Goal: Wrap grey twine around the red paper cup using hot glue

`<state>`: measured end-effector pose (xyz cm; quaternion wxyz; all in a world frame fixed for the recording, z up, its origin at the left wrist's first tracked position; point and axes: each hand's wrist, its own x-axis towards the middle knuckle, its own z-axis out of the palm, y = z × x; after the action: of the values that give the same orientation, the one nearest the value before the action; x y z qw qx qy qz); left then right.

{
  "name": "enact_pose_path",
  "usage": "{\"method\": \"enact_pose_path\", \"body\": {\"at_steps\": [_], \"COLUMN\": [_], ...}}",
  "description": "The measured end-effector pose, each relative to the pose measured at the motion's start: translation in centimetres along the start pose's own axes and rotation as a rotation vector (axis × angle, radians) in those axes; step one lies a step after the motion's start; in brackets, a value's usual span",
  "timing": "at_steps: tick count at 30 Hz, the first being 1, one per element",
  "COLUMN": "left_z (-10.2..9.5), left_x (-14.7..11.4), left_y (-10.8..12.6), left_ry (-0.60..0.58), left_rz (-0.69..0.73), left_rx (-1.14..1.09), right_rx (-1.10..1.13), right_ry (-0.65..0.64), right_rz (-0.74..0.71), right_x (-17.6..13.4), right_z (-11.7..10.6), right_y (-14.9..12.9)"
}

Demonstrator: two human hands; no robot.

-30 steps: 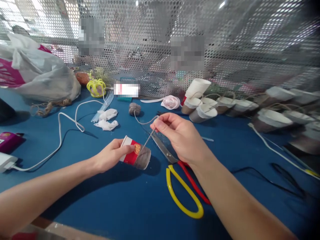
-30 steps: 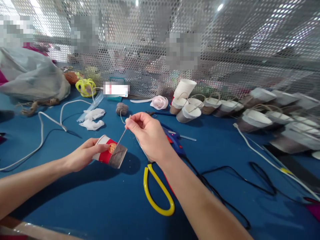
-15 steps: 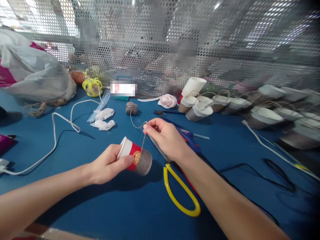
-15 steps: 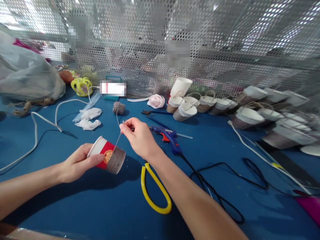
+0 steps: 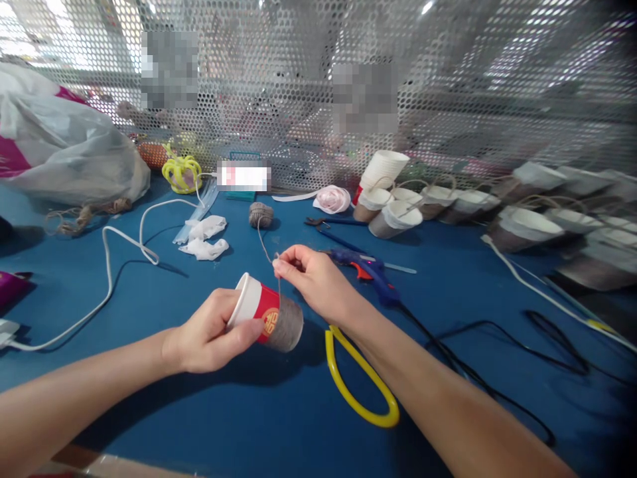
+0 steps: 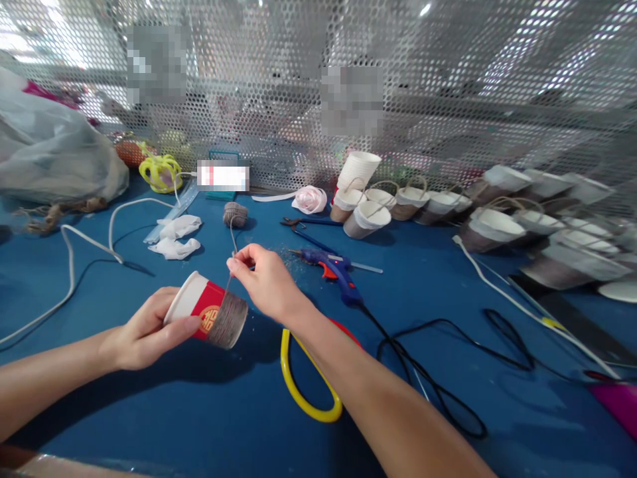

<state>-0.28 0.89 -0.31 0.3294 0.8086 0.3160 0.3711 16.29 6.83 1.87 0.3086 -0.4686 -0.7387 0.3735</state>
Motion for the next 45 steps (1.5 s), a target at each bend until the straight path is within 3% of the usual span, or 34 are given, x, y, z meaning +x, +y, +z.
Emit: {"method": "enact_pose_path", "body": {"at_steps": [8, 17, 24, 27, 35, 45], "left_z": [-0.2, -0.2, -0.1, -0.1, 0.1, 0.1], "left_x": [0.0, 1.1, 1.7, 1.6, 0.8, 0.9], "left_y": [0.0, 0.3, 0.5, 0.3, -0.4, -0.5], "left_ry": [0.091, 0.094, 0.112, 0.099, 0.148, 0.2], "left_rz": [0.094, -0.243, -0.287, -0.205, 0.193, 0.456], "left_rx": [0.011, -0.208, -0.351, -0.257, 0.029, 0.113], "right_rx": [0.03, 0.149, 0.158, 0.151, 0.076, 0.04], "right_ry": [-0.039, -0.016, -0.009, -0.012, -0.043, -0.117], "right_rz": [0.009, 0.079, 0.107, 0.099, 0.064, 0.049], "right_x": [-0.3, 0.3, 0.4, 0.4, -0.2, -0.6], "right_z": [0.5, 0.7, 0.4, 0.3, 0.5, 0.9], "right_y": [0.0, 0.9, 1.0, 0.9, -0.2, -0.3]}}
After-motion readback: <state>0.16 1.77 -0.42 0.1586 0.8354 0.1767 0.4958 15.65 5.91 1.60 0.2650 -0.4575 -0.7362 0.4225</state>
